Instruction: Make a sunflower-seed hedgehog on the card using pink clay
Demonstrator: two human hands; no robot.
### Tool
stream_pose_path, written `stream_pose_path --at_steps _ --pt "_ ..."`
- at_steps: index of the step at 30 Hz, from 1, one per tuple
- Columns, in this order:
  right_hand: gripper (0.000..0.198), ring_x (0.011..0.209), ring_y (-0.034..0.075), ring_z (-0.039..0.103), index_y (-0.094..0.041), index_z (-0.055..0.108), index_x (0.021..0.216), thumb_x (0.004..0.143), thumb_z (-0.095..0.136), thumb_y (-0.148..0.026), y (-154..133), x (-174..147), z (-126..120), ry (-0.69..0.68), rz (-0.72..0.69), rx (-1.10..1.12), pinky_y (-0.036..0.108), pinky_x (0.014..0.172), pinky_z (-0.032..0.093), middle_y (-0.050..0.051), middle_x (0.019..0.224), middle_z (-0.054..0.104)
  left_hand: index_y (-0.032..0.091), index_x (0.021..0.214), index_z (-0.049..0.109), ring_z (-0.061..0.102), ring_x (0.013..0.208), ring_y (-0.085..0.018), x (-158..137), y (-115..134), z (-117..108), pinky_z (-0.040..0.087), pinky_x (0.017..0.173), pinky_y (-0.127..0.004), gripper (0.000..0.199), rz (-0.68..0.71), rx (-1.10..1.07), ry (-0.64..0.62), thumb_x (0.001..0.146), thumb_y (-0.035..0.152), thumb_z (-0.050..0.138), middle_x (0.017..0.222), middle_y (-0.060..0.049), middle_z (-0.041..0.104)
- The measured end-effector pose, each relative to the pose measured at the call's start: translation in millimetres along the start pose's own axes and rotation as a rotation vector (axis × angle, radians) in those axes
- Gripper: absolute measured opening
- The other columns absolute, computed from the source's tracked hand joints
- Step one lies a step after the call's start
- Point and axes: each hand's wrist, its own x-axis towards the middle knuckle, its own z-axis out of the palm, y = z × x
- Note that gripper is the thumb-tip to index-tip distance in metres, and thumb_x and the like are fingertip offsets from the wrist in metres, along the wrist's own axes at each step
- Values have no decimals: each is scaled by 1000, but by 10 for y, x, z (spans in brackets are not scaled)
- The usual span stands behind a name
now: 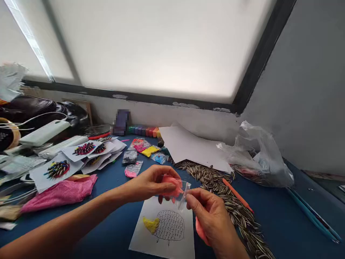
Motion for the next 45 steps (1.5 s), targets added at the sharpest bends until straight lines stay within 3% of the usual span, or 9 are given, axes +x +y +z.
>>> stream_pose_path --at_steps 8,11,15,22,27,33,37,40,45 --pt "38 76 19 60 -20 69 72 73 70 -58 -43 0 103 16 -25 -33 31 76 51 4 73 64 12 101 61 59 67 -12 -36 -34 -14 45 56 -22 22 -3 -4 -54 83 25 62 82 -6 67" --pt "38 64 15 58 -21 67 69 72 71 -58 -66 -15 113 49 -29 -63 25 60 49 2 68 62 12 102 61 60 66 -12 -30 -45 -31 46 58 -23 25 0 -80 -99 82 26 65 83 -6 67" --pt "34 43 8 42 -21 66 72 77 68 -54 -74 -44 112 98 -28 -98 21 38 32 -1 61 60 11 104 63 62 68 -12 -36 -40 -63 48 62 -23 31 17 -180 -181 79 27 70 82 -6 66" --pt "32 67 12 57 -22 61 76 72 74 -51 -76 -58 140 208 -120 -84 21 61 47 -1 73 61 10 105 63 61 66 -11 -46 -11 -9 48 63 -23 41 14 -214 -147 80 41 71 81 -6 65" --pt "31 37 4 30 -23 54 71 74 74 -47 -69 -134 217 237 -116 -122 18 35 26 -9 53 42 9 98 63 60 65 -11 -37 -35 48 47 61 -23 41 7 -247 -32 81 46 68 80 -6 65" --pt "25 38 2 35 -28 73 91 75 72 -47 -72 -159 237 316 -290 -258 20 31 31 1 95 63 9 97 61 58 64 -10 -36 -55 47 47 65 -25 44 -15 -264 -65 80 50 69 78 -5 63" --pt "24 44 7 50 -29 75 94 77 71 -46 -33 -109 197 300 -369 -340 20 37 42 3 97 68 10 97 60 60 66 -10 -43 -71 53 46 64 -24 40 -43 -254 -83 78 43 72 79 -5 63" --pt "20 68 15 67 -30 77 89 77 71 -45 -15 -94 203 300 -402 -360 20 51 52 3 97 71 10 98 59 61 65 -11 -53 -101 84 45 61 -23 39 -71 -281 -88 77 39 74 78 -5 64" --pt "24 79 19 69 -29 76 95 78 71 -46 -19 -115 243 284 -386 -335 22 51 53 5 97 70 11 98 57 60 61 -10 -39 -152 151 44 56 -22 36 -55 -325 -33 77 37 71 76 -5 64"
